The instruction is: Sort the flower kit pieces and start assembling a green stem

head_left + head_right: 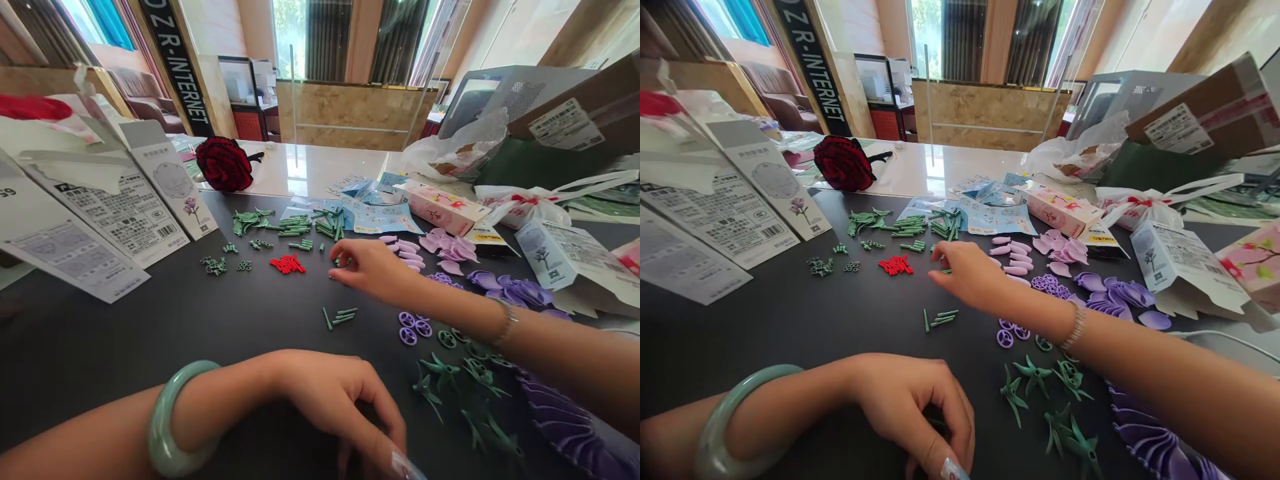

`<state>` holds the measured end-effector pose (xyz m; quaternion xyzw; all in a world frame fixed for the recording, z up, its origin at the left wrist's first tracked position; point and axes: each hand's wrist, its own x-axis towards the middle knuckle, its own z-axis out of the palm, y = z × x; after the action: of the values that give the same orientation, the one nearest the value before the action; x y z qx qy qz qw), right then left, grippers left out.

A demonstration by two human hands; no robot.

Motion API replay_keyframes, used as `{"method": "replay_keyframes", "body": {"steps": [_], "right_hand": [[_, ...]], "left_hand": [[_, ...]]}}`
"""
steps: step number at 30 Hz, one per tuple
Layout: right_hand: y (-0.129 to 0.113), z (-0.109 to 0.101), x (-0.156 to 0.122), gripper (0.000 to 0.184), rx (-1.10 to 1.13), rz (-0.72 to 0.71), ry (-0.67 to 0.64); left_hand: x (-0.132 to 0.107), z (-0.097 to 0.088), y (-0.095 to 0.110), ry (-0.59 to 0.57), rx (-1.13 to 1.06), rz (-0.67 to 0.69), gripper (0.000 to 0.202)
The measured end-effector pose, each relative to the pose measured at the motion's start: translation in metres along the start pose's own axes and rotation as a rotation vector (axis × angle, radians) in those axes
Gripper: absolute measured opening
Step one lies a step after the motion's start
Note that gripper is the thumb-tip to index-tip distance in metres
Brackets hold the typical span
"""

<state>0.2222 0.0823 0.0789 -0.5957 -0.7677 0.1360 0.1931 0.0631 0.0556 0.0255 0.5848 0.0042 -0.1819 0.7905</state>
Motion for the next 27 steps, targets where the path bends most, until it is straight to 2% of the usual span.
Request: {"method": "replay_keyframes", "body": {"steps": [2,5,11,17,21,27], "right_hand": [[-0.007,0.015,0.026,0.015,-0.039,-0.063,-0.030],[-0.015,0.031,0.049,0.020,-0.028,-0.129,-0.075],[-0.015,0.046,0.057,0.008,-0.028,-0.160,-0.119],[-0.013,0.052,0.056,0.012,-0.039,-0.121,-0.106],[-0.016,0.054,0.063,0.016,-0.047,-0.043,-0.107],[-0.029,0.044,0.079,0.008,-0.099,0.088,-0.231]], "left_hand": [[0.000,-0.001,-0.001,-0.005,-0.001,-0.001,0.063],[0.002,-0.002,-0.005,-0.010,-0.032,-0.010,0.063],[0.005,-0.005,-0.012,-0.044,-0.019,-0.046,0.066],[0.005,-0.005,-0.010,-0.014,-0.049,-0.061,0.069],[0.008,-0.005,-0.012,0.000,-0.068,-0.099,0.061],[0.009,-0.005,-0.014,0.057,-0.087,-0.091,0.053]]}}
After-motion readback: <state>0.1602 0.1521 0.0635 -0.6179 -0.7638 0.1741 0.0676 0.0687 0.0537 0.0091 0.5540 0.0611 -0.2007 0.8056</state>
